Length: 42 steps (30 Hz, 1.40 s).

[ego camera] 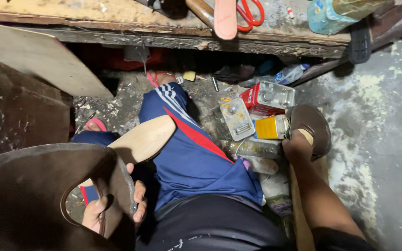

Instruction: The person sits on the floor of a shoe workshop and assembles a shoe. They hammer an insole onto a wooden shoe last, press and fit the insole board, pull a black fabric upper over the last, and trim excess material with red-handled scissors.

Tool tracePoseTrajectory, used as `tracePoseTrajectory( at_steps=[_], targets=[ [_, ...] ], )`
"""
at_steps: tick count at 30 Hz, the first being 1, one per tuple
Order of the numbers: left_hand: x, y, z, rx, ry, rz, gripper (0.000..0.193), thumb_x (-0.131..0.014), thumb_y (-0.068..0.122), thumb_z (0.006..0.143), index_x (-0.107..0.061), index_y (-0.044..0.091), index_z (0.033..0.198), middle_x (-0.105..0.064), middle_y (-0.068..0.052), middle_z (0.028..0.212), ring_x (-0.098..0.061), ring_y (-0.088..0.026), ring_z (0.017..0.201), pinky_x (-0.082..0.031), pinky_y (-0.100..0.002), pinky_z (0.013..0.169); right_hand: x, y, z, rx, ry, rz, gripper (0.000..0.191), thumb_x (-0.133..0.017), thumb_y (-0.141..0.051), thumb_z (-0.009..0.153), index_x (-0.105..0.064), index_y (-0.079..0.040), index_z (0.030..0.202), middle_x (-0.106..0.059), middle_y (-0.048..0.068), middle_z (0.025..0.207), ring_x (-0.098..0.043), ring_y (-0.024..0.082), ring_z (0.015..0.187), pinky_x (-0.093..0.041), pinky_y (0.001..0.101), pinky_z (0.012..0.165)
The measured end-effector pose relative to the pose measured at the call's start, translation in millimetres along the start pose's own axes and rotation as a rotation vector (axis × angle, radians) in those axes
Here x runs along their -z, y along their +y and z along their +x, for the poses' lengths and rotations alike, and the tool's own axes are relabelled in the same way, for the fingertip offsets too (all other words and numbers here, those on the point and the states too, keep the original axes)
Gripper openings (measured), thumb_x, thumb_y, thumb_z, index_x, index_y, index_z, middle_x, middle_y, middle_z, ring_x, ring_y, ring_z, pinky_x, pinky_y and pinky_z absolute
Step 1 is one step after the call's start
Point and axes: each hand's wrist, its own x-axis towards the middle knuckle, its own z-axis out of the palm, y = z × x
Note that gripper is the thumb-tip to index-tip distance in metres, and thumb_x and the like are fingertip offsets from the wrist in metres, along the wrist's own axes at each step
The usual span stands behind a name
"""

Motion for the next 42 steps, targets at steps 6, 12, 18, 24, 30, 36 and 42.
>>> tracePoseTrajectory(
  at_steps=[6,12,18,24,30,36,42],
  targets=[
    [8,-5,2,-0.023,0.000,0.021,0.083,-0.070,0.042,0.092,-0.034,0.004,0.156,-0.053,-0.024,0.106,-0.059,-0.034,0.078,-0.049,-0.040,0.066,20,-22,-3,0.062,0.175,0.116,0.020,-0.067,-0.016,0.086,-0.063,-0.002,0.099,-0.066,0.023,0.097,-0.063,0.046,0.091,-0.050,0.0568,0.079],
    [4,-15,13,-0.153,0.060,0.000,0.084,-0.075,0.039,0.088,-0.038,0.000,0.153,-0.055,-0.022,0.102,-0.058,-0.031,0.074,-0.049,-0.037,0.057,69,-92,-39,0.571,0.279,0.428,0.009,-0.065,-0.010,0.087,-0.061,-0.003,0.090,-0.063,0.019,0.092,-0.063,0.040,0.087,-0.053,0.0484,0.078],
    [-2,-12,11,-0.158,0.002,-0.114,0.084,-0.078,0.035,0.083,-0.042,0.001,0.150,-0.059,-0.024,0.098,-0.064,-0.033,0.067,-0.052,-0.036,0.055,112,-149,-64,0.889,0.202,0.627,0.013,-0.071,-0.006,0.081,-0.060,-0.005,0.089,-0.065,0.014,0.095,-0.064,0.036,0.087,-0.053,0.0450,0.078],
    [-14,-2,5,-0.163,0.071,-0.114,0.083,-0.077,0.034,0.079,-0.046,-0.001,0.148,-0.061,-0.024,0.096,-0.065,-0.033,0.065,-0.051,-0.035,0.051,112,-167,-67,1.024,0.286,0.733,0.019,-0.071,-0.004,0.086,-0.055,-0.003,0.096,-0.064,0.015,0.101,-0.064,0.035,0.090,-0.054,0.0449,0.082],
    [-15,2,2,-0.137,0.086,-0.102,0.083,-0.078,0.035,0.080,-0.046,0.001,0.148,-0.060,-0.025,0.094,-0.062,-0.032,0.061,-0.051,-0.036,0.052,102,-150,-59,0.711,0.206,0.466,0.018,-0.075,-0.007,0.082,-0.059,-0.006,0.091,-0.064,0.015,0.093,-0.064,0.038,0.087,-0.052,0.0458,0.078],
    [-8,3,4,-0.077,0.021,-0.139,0.081,-0.077,0.034,0.081,-0.046,-0.004,0.146,-0.060,-0.026,0.098,-0.063,-0.033,0.064,-0.052,-0.037,0.055,107,-138,-67,0.505,0.154,0.465,0.021,-0.076,-0.010,0.083,-0.059,-0.004,0.094,-0.063,0.017,0.095,-0.064,0.037,0.082,-0.053,0.0439,0.073],
    [-18,-4,10,-0.129,-0.005,-0.123,0.083,-0.082,0.030,0.079,-0.046,-0.010,0.142,-0.060,-0.023,0.105,-0.063,-0.032,0.071,-0.053,-0.038,0.052,131,-181,-108,0.958,-0.168,0.623,0.016,-0.074,-0.016,0.082,-0.065,-0.010,0.093,-0.069,0.011,0.092,-0.070,0.032,0.086,-0.056,0.0391,0.074]
  ],
)
